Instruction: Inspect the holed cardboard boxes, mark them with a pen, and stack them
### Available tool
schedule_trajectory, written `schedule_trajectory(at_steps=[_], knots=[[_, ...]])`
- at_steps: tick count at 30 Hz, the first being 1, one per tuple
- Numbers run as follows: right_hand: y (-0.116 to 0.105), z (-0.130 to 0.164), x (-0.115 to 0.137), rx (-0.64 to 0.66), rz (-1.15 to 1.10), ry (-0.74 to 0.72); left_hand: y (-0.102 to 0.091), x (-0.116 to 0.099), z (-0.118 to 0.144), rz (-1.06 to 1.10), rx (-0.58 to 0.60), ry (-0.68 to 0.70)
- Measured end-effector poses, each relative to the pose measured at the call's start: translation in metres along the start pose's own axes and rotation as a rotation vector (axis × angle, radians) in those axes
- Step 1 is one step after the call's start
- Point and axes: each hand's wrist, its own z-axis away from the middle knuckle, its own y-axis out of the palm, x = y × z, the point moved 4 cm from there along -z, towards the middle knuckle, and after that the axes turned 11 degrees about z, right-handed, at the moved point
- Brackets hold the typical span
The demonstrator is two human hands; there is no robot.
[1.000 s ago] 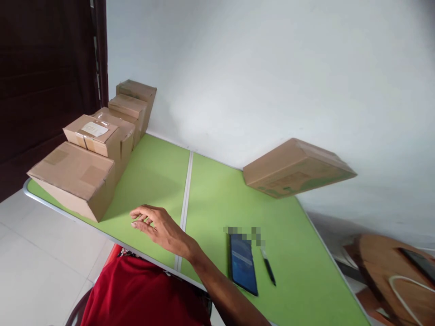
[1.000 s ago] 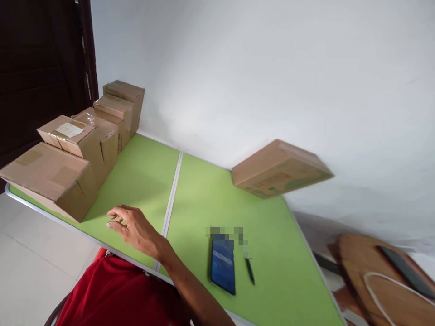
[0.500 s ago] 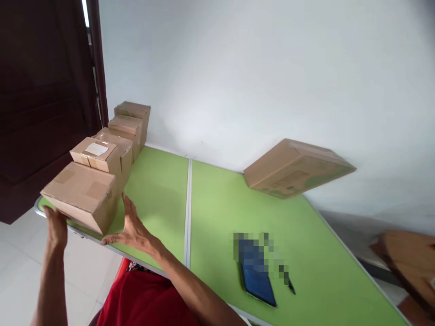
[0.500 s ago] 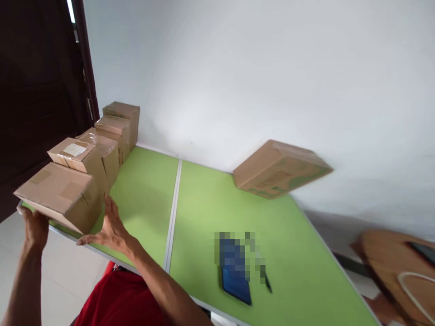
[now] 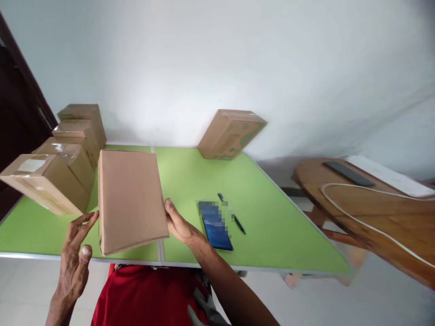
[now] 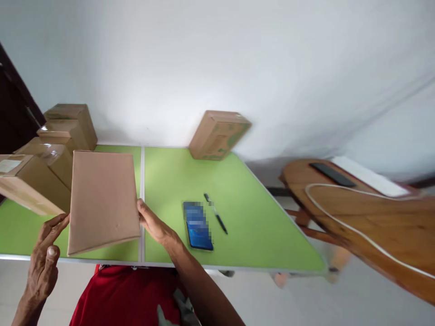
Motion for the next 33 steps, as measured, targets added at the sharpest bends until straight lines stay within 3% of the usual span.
schedule_trajectory(at_steps=[5,9,11,15,18,22,25,29,31,33], knots=[[-0.041,0.017,0.002,-0.133,-0.175,0.025,0.052,-0.029,-0.030,-0.055,0.180,0.219],[-0.060,0.030,0.000,-0.204,-0.206,0.075,0.078,-0.049,-0.043,-0.116,0.259,0.374],[-0.064,0.037,-0.002,-0.180,-0.295,0.103,0.088,-0.059,-0.050,-0.114,0.272,0.424],[-0.054,0.048,-0.001,-0.013,-0.528,0.095,0.102,-0.081,-0.063,-0.096,0.179,0.489],[-0.039,0.056,0.004,0.074,-0.618,0.108,0.106,-0.095,-0.075,-0.057,0.103,0.462],[-0.019,0.065,0.007,0.126,-0.610,0.152,0.118,-0.098,-0.096,0.000,0.196,0.333],[-0.025,0.068,-0.003,-0.086,-0.418,0.203,0.136,-0.087,-0.112,0.019,0.271,0.225],[-0.062,0.080,-0.010,-0.547,0.163,0.271,0.168,-0.063,-0.126,0.154,0.356,-0.028],[-0.082,0.090,0.001,-0.722,0.360,0.222,0.179,-0.061,-0.130,0.177,0.361,-0.044],[-0.096,0.096,0.018,-0.827,0.348,0.102,0.186,-0.066,-0.134,0.158,0.374,0.000]])
